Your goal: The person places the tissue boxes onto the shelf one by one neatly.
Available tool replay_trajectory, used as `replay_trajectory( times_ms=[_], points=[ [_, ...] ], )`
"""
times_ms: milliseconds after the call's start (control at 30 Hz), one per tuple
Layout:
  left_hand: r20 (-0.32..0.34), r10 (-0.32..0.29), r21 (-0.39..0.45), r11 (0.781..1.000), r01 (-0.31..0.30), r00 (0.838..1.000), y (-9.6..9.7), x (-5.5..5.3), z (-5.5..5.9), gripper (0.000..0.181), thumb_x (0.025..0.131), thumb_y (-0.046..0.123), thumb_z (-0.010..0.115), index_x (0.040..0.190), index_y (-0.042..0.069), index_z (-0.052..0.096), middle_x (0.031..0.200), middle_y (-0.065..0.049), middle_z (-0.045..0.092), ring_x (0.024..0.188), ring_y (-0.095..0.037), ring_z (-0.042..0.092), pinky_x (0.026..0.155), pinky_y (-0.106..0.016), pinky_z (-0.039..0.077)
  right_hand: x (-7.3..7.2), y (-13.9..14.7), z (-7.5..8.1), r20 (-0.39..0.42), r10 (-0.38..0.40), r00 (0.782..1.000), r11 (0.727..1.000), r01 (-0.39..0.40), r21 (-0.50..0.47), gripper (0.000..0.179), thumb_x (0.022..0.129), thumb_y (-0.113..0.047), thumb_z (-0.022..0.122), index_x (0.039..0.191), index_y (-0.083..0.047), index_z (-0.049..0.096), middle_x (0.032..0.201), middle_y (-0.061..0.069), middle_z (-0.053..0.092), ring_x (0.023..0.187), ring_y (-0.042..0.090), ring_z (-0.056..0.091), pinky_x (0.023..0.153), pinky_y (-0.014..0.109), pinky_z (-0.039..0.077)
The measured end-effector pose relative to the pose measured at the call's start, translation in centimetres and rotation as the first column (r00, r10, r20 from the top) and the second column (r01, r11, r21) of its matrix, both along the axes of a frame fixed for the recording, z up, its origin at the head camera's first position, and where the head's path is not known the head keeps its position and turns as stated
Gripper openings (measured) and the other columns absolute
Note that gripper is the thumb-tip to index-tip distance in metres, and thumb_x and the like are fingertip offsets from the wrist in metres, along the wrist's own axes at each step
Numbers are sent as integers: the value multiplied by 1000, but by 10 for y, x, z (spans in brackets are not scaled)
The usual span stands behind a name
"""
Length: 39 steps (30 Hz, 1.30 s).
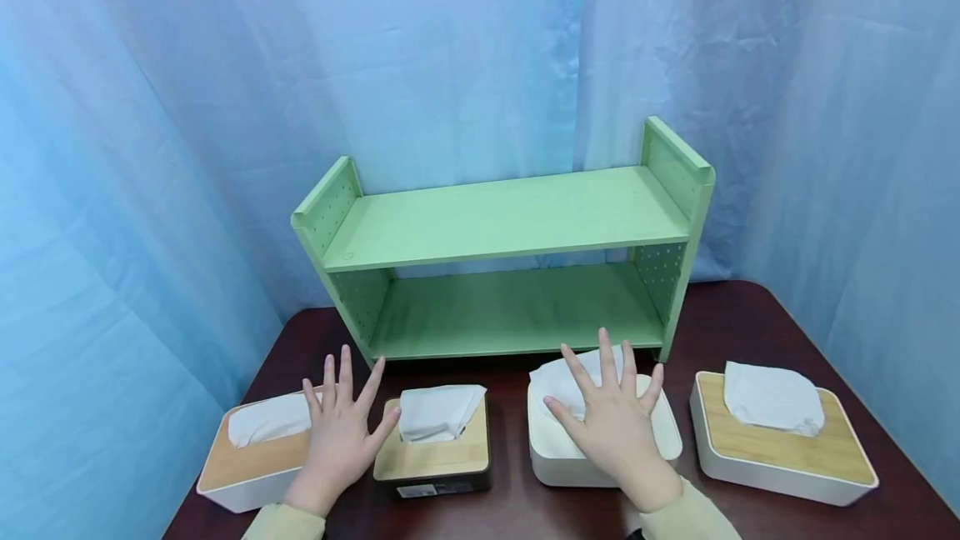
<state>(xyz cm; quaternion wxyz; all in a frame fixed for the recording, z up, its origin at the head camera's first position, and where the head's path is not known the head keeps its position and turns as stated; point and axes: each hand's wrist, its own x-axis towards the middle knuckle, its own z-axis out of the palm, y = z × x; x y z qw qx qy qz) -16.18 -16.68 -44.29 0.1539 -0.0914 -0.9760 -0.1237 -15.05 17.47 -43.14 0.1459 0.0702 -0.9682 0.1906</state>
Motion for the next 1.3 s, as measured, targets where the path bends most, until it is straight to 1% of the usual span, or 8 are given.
replay_trajectory(
  times_ms=[333, 567, 667, 800, 933, 1100, 1200, 1300],
  points=[
    [37, -1, 10, 1000, 0, 999, -2, 1, -10, 71, 89, 52, 56, 149, 22, 33, 158, -20, 1, 144, -43, -1, 106, -70, -2, -4, -18, -19, 26, 30, 999, 1000, -30, -1, 67, 86, -58, 56, 144, -27, 40, 156, 21, 12, 140, 48, 6, 100, 73, -7],
    [55, -4, 21, 1000, 2, 998, -3, 4, -26, 70, 89, 53, 55, 149, 24, 33, 158, -20, 1, 145, -41, -1, 107, -68, -1, -5, -38, -32, 5, 67, 998, 997, -67, -27, 67, 85, -57, 57, 143, -28, 41, 155, 21, 16, 139, 48, 11, 102, 72, -3],
    [52, -16, 43, 999, 14, 999, -3, 8, -32, 69, 88, 52, 57, 147, 23, 36, 157, -23, 5, 144, -42, 2, 107, -67, 2, -4, -48, -38, -11, 89, 996, 995, -90, -43, 67, 85, -56, 58, 143, -26, 43, 155, 21, 17, 140, 48, 11, 102, 72, -1],
    [13, -48, 52, 998, 47, 999, -2, 11, -42, 66, 88, 49, 59, 144, 19, 42, 154, -27, 13, 141, -46, 11, 107, -65, 11, -1, -64, -45, -51, 124, 991, 991, -126, -48, 66, 85, -53, 59, 142, -23, 46, 154, 22, 22, 139, 48, 16, 102, 70, 3],
    [-3, -81, 55, 995, 81, 997, 1, 13, -51, 65, 87, 50, 59, 143, 18, 44, 152, -29, 16, 140, -46, 16, 107, -63, 19, -1, -80, -53, -133, 176, 975, 984, -176, 13, 64, 84, -53, 59, 139, -21, 49, 150, 26, 27, 135, 47, 27, 104, 66, 13],
    [69, -128, 107, 987, 121, 989, 4, 15, -61, 69, 88, 55, 55, 143, 16, 43, 153, -29, 14, 140, -48, 15, 106, -63, 23, 2, -97, -59, -182, 252, 950, 967, -240, 85, 61, 87, -55, 55, 138, -20, 51, 148, 26, 30, 131, 45, 37, 103, 60, 29],
    [129, -137, 155, 981, 117, 982, 4, 16, -65, 71, 87, 56, 56, 144, 15, 43, 153, -30, 11, 139, -50, 14, 105, -64, 24, 3, -107, -61, -137, 305, 942, 952, -299, 68, 59, 90, -53, 53, 139, -21, 49, 150, 27, 26, 131, 45, 37, 101, 59, 35],
    [174, -132, 192, 976, 98, 976, 4, 18, -68, 75, 85, 58, 58, 144, 15, 42, 153, -30, 10, 138, -52, 14, 103, -66, 26, 3, -113, -65, -37, 351, 936, 936, -352, -8, 59, 91, -51, 53, 141, -20, 47, 152, 28, 20, 132, 50, 32, 99, 61, 36]
  ],
)
